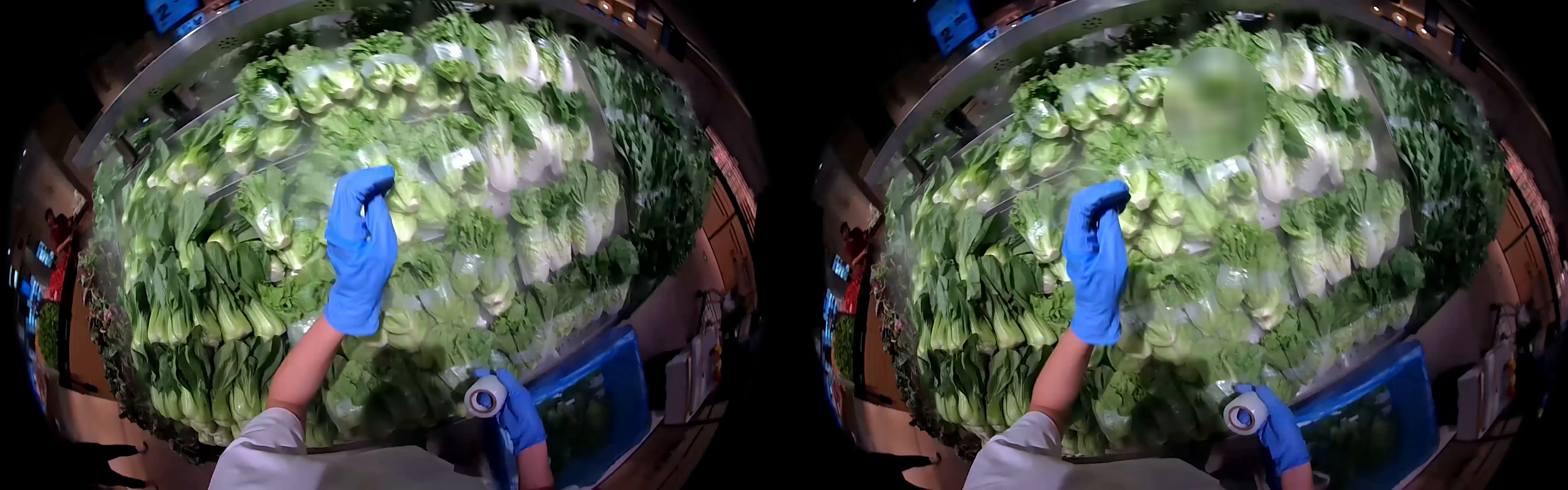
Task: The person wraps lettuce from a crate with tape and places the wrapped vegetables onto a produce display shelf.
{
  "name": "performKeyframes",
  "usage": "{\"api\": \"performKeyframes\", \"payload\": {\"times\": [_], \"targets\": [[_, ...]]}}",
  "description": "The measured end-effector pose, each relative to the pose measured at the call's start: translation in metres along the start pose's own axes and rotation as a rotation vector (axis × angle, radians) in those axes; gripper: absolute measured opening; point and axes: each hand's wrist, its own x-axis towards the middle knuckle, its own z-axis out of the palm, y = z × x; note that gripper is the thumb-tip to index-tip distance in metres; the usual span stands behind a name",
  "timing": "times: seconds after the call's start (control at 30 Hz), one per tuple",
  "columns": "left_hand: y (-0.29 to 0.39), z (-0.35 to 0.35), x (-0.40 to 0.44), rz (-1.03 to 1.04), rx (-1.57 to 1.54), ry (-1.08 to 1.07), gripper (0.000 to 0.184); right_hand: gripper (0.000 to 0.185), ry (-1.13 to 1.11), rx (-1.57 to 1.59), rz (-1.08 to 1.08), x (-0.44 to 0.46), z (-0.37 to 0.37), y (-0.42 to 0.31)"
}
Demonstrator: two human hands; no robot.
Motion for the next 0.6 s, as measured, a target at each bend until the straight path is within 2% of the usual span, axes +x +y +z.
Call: {"api": "performKeyframes", "payload": {"times": [0.03, 0.07, 0.1, 0.13, 0.17, 0.2, 0.23, 0.3, 0.33, 0.37, 0.43, 0.47, 0.5, 0.53, 0.6], "targets": [[0.033, 0.006, -0.024, 0.034, -0.026, -0.116, 0.026, 0.038, -0.018, 0.026, -0.012, -0.011, -0.013, 0.0], [0.068, 0.006, -0.04, -0.023, -0.109, -0.268, 0.029, 0.038, -0.044, 0.035, -0.041, -0.026, -0.021, -0.004], [0.091, 0.009, -0.054, 0.171, -0.067, -0.317, 0.025, 0.038, 0.068, 0.099, -0.088, -0.044, -0.029, -0.003], [0.117, 0.005, -0.062, 0.232, -0.076, -0.406, 0.022, 0.036, 0.055, 0.189, -0.064, -0.058, -0.051, 0.001], [0.15, 0.004, -0.064, 0.245, 0.004, -0.456, 0.027, 0.034, 0.083, 0.236, -0.091, -0.076, -0.063, -0.004], [0.161, 0.033, -0.089, 0.422, -0.187, -0.109, 0.023, 0.033, 0.161, 0.345, -0.1, -0.09, -0.081, -0.002], [0.178, 0.04, -0.097, 0.394, -0.232, -0.189, 0.027, 0.031, 0.279, 0.335, -0.136, -0.113, -0.093, -0.006], [0.213, 0.047, -0.105, 0.244, -0.326, -0.503, 0.036, 0.032, 0.285, 0.327, -0.158, -0.138, -0.152, 0.0], [0.228, 0.055, -0.107, 0.169, -0.369, -0.646, 0.041, 0.035, 0.38, 0.307, -0.175, -0.152, -0.179, 0.004], [0.242, 0.064, -0.109, 0.096, -0.41, -0.779, 0.046, 0.038, 0.399, 0.306, -0.273, -0.165, -0.205, 0.012], [0.268, 0.087, -0.115, -0.056, -0.495, -1.03, 0.056, 0.038, 0.642, 0.299, -0.381, -0.197, -0.263, 0.032], [0.283, 0.103, -0.119, -0.132, -0.522, -1.167, 0.062, 0.038, 0.647, 0.317, -0.384, -0.209, -0.302, 0.046], [0.296, 0.115, -0.121, -0.212, -0.526, -1.271, 0.067, 0.04, 0.772, 0.359, -0.367, -0.221, -0.31, 0.048], [0.308, 0.128, -0.127, -0.295, -0.505, -1.35, 0.072, 0.04, 0.858, 0.34, -0.303, -0.231, -0.324, 0.053], [0.346, 0.154, -0.147, -0.514, -0.378, -1.333, 0.078, 0.039, 0.939, 0.344, -0.246, -0.243, -0.357, 0.06]]}}
